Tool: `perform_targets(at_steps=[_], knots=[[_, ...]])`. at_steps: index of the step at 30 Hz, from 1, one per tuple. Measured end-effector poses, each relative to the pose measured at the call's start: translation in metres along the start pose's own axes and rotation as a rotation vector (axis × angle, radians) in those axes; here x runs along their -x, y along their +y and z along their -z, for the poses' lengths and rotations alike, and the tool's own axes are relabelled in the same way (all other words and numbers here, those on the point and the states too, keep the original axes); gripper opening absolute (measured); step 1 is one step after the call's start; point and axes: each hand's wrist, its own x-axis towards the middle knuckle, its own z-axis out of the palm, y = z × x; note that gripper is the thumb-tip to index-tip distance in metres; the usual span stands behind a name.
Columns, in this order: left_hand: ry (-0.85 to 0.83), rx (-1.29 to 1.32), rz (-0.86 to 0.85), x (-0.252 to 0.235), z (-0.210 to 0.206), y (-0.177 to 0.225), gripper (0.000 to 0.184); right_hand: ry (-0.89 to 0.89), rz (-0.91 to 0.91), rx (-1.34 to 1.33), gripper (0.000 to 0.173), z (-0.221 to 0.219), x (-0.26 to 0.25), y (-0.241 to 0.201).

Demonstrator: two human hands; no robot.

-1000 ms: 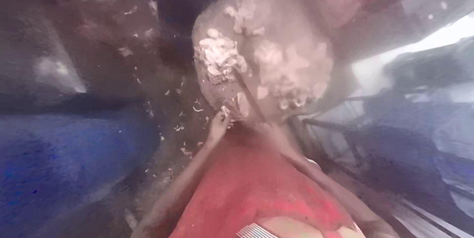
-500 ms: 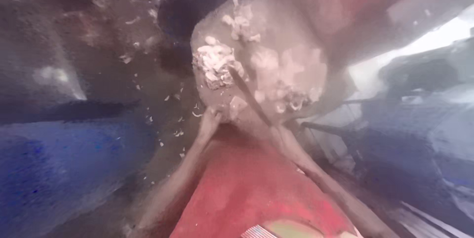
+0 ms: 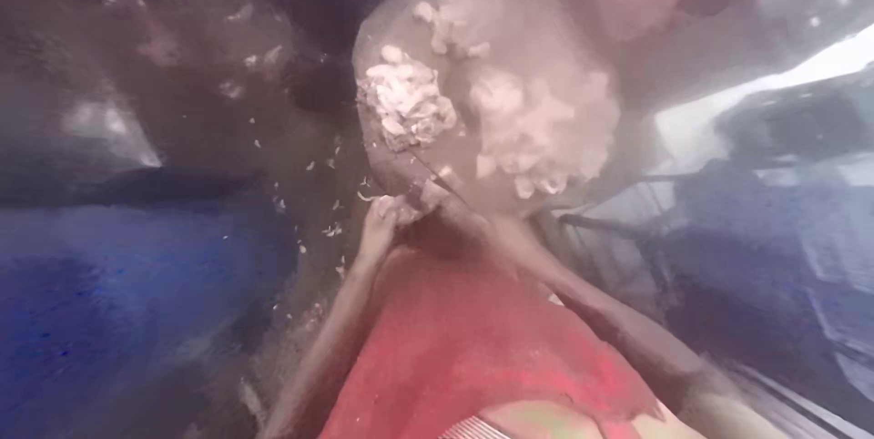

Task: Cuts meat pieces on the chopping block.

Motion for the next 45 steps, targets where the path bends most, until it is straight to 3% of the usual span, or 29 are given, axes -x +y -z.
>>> perform_targets(at_steps=[5, 10, 15, 18, 20, 22, 25, 29, 32, 34, 37, 40, 42, 45], knots=[[0.039, 0.007, 0.041, 0.009, 0.006, -0.003, 0.041, -0.033, 0.181, -0.18, 0.069, 0.002, 0.02, -0.029], [-0.001, -0.025, -0.012, 0.004, 0.001, 0.011, 0.043, -0.244, -0.012, -0.091, 0.062, -0.051, -0.014, 0.03], [-0.089, 0.055, -0.082, 0.009, -0.006, 0.048, 0.044, -0.088, -0.147, -0.216, 0.061, -0.054, 0.014, 0.078], [-0.081, -0.405, -0.031, -0.014, 0.001, 0.037, 0.053, 0.079, -0.193, -0.203, 0.059, -0.056, 0.03, 0.096], [-0.011, -0.646, -0.129, -0.031, 0.0, 0.025, 0.056, 0.098, -0.241, -0.219, 0.056, -0.052, 0.04, 0.104], [-0.022, -0.703, -0.251, -0.037, -0.01, 0.037, 0.042, 0.054, -0.255, -0.144, 0.056, -0.054, 0.052, 0.116], [-0.223, -0.631, -0.294, -0.053, -0.048, 0.082, 0.028, 0.045, -0.171, 0.012, 0.047, -0.064, 0.062, 0.147], [-0.408, -0.889, -0.588, -0.106, -0.11, 0.087, 0.038, 0.036, -0.026, 0.226, 0.037, -0.052, 0.064, 0.147], [-0.451, -1.159, -0.689, -0.103, -0.138, 0.105, 0.035, 0.128, 0.086, 0.29, 0.036, -0.049, 0.065, 0.145], [-0.507, -1.136, -0.642, -0.121, -0.134, 0.107, 0.034, 0.131, 0.085, 0.216, 0.038, -0.042, 0.07, 0.134], [-0.468, -0.954, -0.332, -0.121, -0.098, 0.12, 0.045, -0.004, -0.035, -0.024, 0.045, -0.032, 0.078, 0.124], [-0.429, -0.518, -0.047, -0.096, -0.05, 0.124, 0.029, 0.08, -0.132, -0.362, 0.049, -0.04, 0.069, 0.134], [-0.41, -0.184, 0.129, -0.074, -0.031, 0.116, 0.026, 0.125, -0.257, -0.427, 0.049, -0.044, 0.055, 0.133], [-0.346, -0.078, 0.187, -0.067, -0.015, 0.095, 0.029, 0.183, -0.271, -0.416, 0.048, -0.055, 0.042, 0.135]])
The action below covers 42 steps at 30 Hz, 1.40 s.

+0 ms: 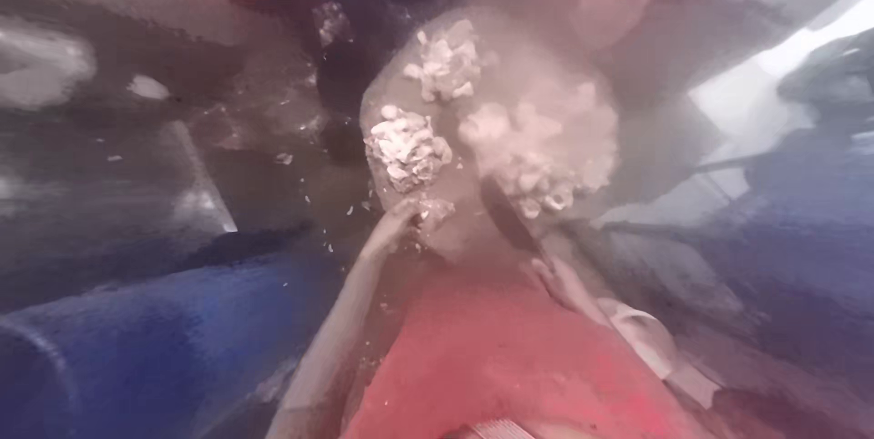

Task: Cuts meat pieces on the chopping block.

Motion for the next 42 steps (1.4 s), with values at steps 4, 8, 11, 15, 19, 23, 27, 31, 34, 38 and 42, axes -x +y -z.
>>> perform_targets(at_steps=[4, 8, 11, 15, 19, 23, 27, 31, 34, 38, 42], knots=[[0.424, -0.408, -0.278, -0.001, 0.004, 0.015, 0.034, 0.017, 0.002, 0.102, 0.052, -0.003, 0.001, 0.0], [0.733, -0.668, -0.604, -0.032, 0.011, 0.037, 0.04, 0.025, -0.012, 0.155, 0.054, -0.003, 0.001, -0.009], [0.664, -0.622, -0.644, -0.034, 0.007, 0.049, 0.038, 0.061, 0.015, 0.132, 0.054, -0.008, -0.002, -0.011], [0.125, -0.318, -0.284, -0.015, -0.019, 0.038, 0.031, 0.082, -0.017, 0.133, 0.056, -0.011, 0.002, -0.012], [-0.091, -0.23, -0.111, -0.02, -0.061, -0.007, 0.03, 0.055, -0.03, 0.161, 0.058, -0.01, 0.002, -0.019], [0.104, -0.672, -0.143, -0.027, -0.093, -0.053, 0.046, 0.031, 0.029, 0.122, 0.055, -0.001, 0.012, -0.043], [0.147, -0.69, -0.17, -0.014, -0.09, -0.063, 0.051, 0.037, 0.244, 0.036, 0.06, 0.004, 0.042, -0.073], [0.118, -0.667, -0.211, -0.011, -0.09, -0.064, 0.045, -0.093, 0.128, 0.159, 0.063, -0.009, 0.032, -0.055], [0.1, -0.783, -0.215, -0.016, -0.095, -0.062, 0.046, -0.223, -0.021, 0.132, 0.059, -0.007, 0.02, -0.032], [0.014, -0.748, -0.168, -0.014, -0.094, -0.06, 0.06, -0.026, 0.066, 0.16, 0.058, 0.001, 0.037, -0.019], [0.071, -0.568, -0.181, -0.025, -0.076, -0.006, 0.052, 0.192, 0.079, 0.062, 0.047, -0.006, 0.031, 0.014]])
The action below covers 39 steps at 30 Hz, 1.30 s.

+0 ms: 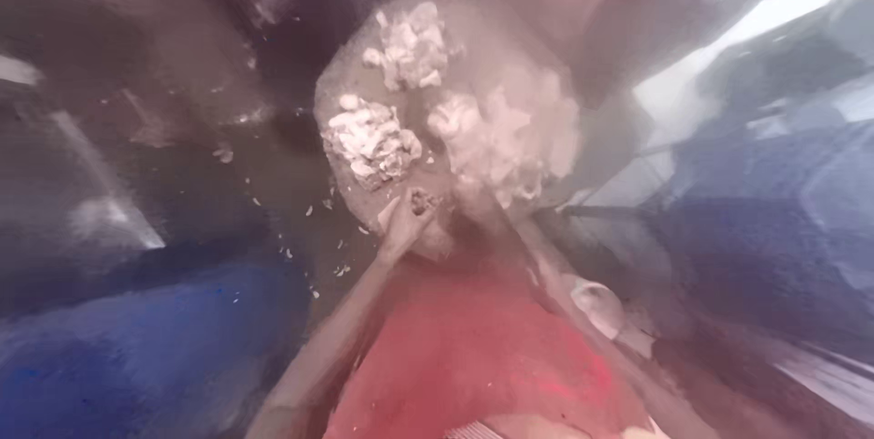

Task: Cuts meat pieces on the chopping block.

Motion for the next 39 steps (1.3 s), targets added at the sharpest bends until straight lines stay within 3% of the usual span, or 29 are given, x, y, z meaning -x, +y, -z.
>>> perform_targets(at_steps=[3, 6, 9, 11, 15, 17, 20, 23, 25, 27, 30, 33, 36, 39], knots=[[0.219, -0.095, -0.185, -0.035, 0.046, 0.032, 0.049, 0.0, -0.117, -0.063, 0.051, -0.015, -0.008, 0.023], [0.42, -0.22, -0.369, -0.1, 0.081, 0.077, 0.04, 0.041, -0.165, -0.139, 0.051, -0.024, -0.012, 0.025], [0.465, -0.275, -0.432, -0.146, 0.097, 0.115, 0.044, 0.056, -0.172, -0.13, 0.045, -0.026, -0.014, 0.026], [0.426, -0.289, -0.392, -0.142, 0.091, 0.119, 0.044, 0.058, -0.158, -0.118, 0.042, -0.023, -0.013, 0.027], [0.122, -0.386, -0.266, -0.074, 0.058, 0.05, 0.027, 0.094, -0.122, -0.186, 0.037, -0.029, -0.007, 0.022], [-0.019, -0.462, -0.114, -0.032, 0.042, 0.013, 0.034, 0.082, -0.085, -0.213, 0.04, -0.024, -0.006, 0.016], [0.015, -0.594, -0.047, 0.012, 0.013, -0.044, 0.057, 0.018, -0.039, -0.195, 0.047, -0.025, -0.013, 0.03], [0.183, -0.673, -0.137, 0.014, -0.005, -0.076, 0.046, -0.12, -0.094, -0.081, 0.047, -0.017, -0.02, 0.041], [0.295, -0.652, -0.197, -0.003, 0.001, -0.084, 0.041, -0.169, -0.078, -0.024, 0.044, -0.008, -0.028, 0.046], [0.321, -0.554, -0.12, -0.012, 0.013, -0.066, 0.04, -0.107, 0.055, 0.067, 0.039, 0.001, -0.033, 0.049], [0.275, -0.356, 0.015, -0.013, 0.031, -0.035, 0.029, -0.133, 0.093, 0.128, 0.05, 0.023, -0.036, 0.001], [0.2, -0.279, -0.055, -0.015, 0.03, -0.047, 0.022, -0.256, 0.032, -0.041, 0.054, 0.023, -0.036, -0.046], [0.187, -0.385, -0.13, 0.006, 0.014, -0.059, 0.04, -0.34, -0.029, -0.113, 0.058, 0.001, -0.039, -0.057], [0.258, -0.525, -0.173, 0.016, -0.004, -0.077, 0.04, -0.425, -0.098, 0.027, 0.063, -0.019, -0.043, -0.047]])
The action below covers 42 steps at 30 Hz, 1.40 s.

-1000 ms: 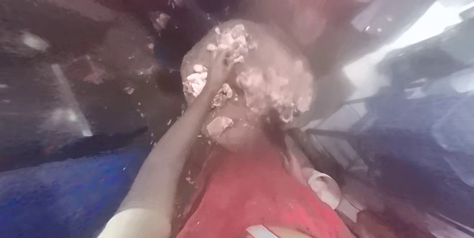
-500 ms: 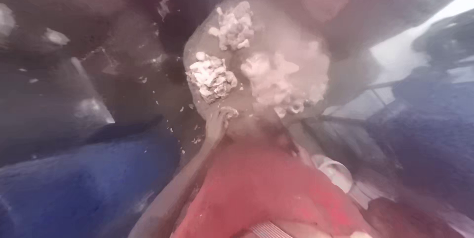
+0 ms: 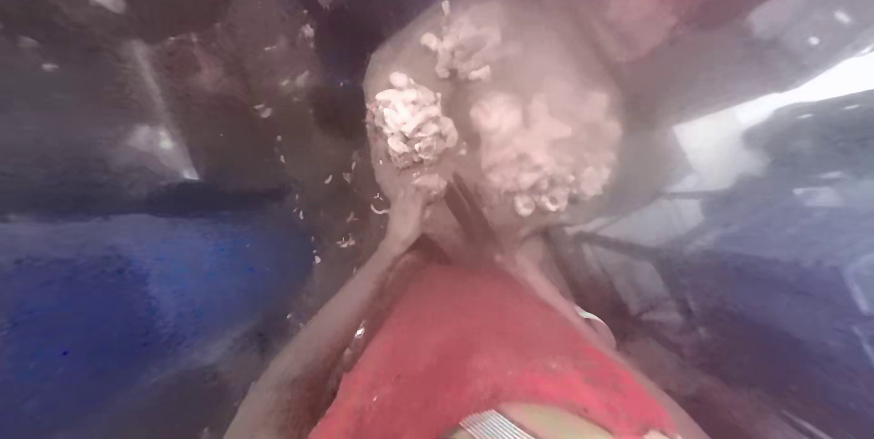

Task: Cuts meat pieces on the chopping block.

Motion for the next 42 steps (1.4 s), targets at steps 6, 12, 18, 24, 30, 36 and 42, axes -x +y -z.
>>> perform_targets(at_steps=[6, 12, 18, 24, 30, 36, 42], knots=[[-0.038, 0.305, 0.189, -0.04, 0.033, 0.006, 0.031, 0.152, 0.139, 0.058, 0.054, 0.012, 0.013, -0.019], [-0.346, 0.524, 0.149, -0.016, 0.03, 0.002, 0.039, 0.186, 0.234, -0.051, 0.05, 0.003, 0.009, -0.034], [-0.257, 0.229, 0.265, 0.03, 0.007, 0.005, 0.047, 0.151, 0.171, 0.137, 0.055, 0.007, 0.013, -0.047], [-0.231, 0.359, 0.276, 0.032, 0.015, 0.009, 0.034, 0.139, 0.706, 0.065, 0.065, 0.019, 0.043, -0.13], [-0.242, 0.29, 0.332, 0.028, 0.007, -0.007, 0.04, 0.004, 0.247, 0.54, 0.062, 0.007, -0.014, -0.067], [-0.3, 0.747, 0.295, 0.049, 0.029, -0.014, 0.025, 0.0, 0.089, 0.219, 0.06, 0.012, 0.01, -0.018], [-0.176, 1.418, 0.371, 0.046, 0.037, 0.008, 0.025, 0.227, 0.126, -0.089, 0.052, 0.007, 0.021, -0.026]])
